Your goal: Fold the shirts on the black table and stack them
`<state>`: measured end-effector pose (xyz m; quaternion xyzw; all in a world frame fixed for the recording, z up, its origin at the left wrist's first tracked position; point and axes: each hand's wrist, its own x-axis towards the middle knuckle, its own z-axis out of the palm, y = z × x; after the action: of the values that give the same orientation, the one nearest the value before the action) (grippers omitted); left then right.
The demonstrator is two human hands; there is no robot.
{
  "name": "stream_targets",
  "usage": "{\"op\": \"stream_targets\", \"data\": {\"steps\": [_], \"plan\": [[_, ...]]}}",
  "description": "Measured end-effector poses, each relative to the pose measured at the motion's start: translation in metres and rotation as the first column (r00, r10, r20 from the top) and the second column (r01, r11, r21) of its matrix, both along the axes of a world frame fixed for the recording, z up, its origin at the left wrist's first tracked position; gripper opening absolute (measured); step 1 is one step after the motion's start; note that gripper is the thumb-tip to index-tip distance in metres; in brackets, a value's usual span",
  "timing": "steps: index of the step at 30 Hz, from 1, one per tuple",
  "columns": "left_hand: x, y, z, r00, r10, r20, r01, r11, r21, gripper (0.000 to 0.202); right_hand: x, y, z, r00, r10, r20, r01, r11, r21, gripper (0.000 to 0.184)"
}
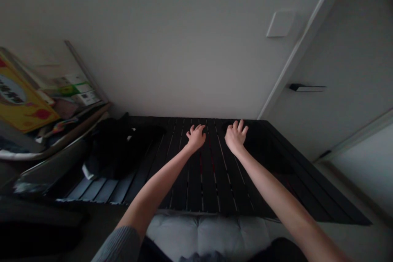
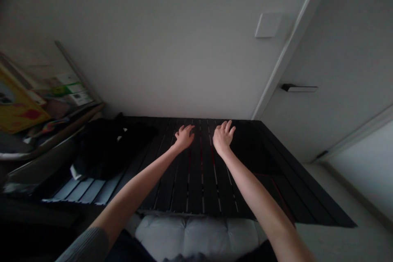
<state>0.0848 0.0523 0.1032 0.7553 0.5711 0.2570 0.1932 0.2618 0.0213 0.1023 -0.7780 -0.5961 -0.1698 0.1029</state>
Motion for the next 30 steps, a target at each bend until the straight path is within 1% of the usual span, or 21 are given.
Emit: {"op": "stream_targets", "data": {"steps": [5, 10, 13, 15, 19, 23, 25, 27, 28, 30], "plan": [[-0.072, -0.007, -0.020, 0.990, 0.135, -0.045, -0.133, 0.990, 0.043, 0.046, -0.030, -0.010, -0.013, 0.999, 0.042, -0.004, -0.042, 0.999, -0.032, 0.039], [-0.145, -0.025, -0.040, 0.949, 0.268, -0.166, -0.250, 0.960, 0.122, 0.048, -0.063, -0.027, -0.029, 0.994, 0.109, -0.015, -0.108, 0.994, 0.021, 0.036], [-0.182, -0.035, -0.046, 0.912, 0.331, -0.243, -0.291, 0.938, 0.188, 0.051, -0.085, -0.036, -0.042, 0.988, 0.151, -0.045, -0.149, 0.988, 0.041, 0.037], [-0.203, -0.038, -0.047, 0.883, 0.375, -0.283, -0.314, 0.919, 0.237, 0.052, -0.099, -0.040, -0.052, 0.982, 0.178, -0.064, -0.175, 0.984, 0.045, 0.040], [-0.238, -0.040, -0.041, 0.819, 0.464, -0.339, -0.360, 0.874, 0.326, 0.053, -0.122, -0.046, -0.075, 0.969, 0.233, -0.083, -0.229, 0.972, 0.050, 0.048], [-0.267, -0.039, -0.037, 0.768, 0.538, -0.347, -0.386, 0.821, 0.420, 0.055, -0.135, -0.052, -0.100, 0.961, 0.248, -0.119, -0.241, 0.968, 0.070, 0.056], [-0.278, -0.039, -0.040, 0.733, 0.596, -0.326, -0.448, 0.785, 0.428, 0.056, -0.136, -0.053, -0.111, 0.960, 0.234, -0.152, -0.228, 0.972, 0.056, 0.058], [-0.286, -0.038, -0.046, 0.703, 0.641, -0.308, -0.510, 0.756, 0.410, 0.058, -0.134, -0.052, -0.120, 0.957, 0.221, -0.188, -0.222, 0.975, 0.014, 0.058], [-0.290, -0.038, -0.051, 0.696, 0.649, -0.305, -0.525, 0.751, 0.400, 0.059, -0.133, -0.051, -0.124, 0.954, 0.221, -0.204, -0.229, 0.973, -0.019, 0.059], [-0.294, -0.038, -0.060, 0.698, 0.643, -0.315, -0.523, 0.758, 0.390, 0.059, -0.130, -0.048, -0.129, 0.947, 0.227, -0.228, -0.253, 0.963, -0.092, 0.059]]}}
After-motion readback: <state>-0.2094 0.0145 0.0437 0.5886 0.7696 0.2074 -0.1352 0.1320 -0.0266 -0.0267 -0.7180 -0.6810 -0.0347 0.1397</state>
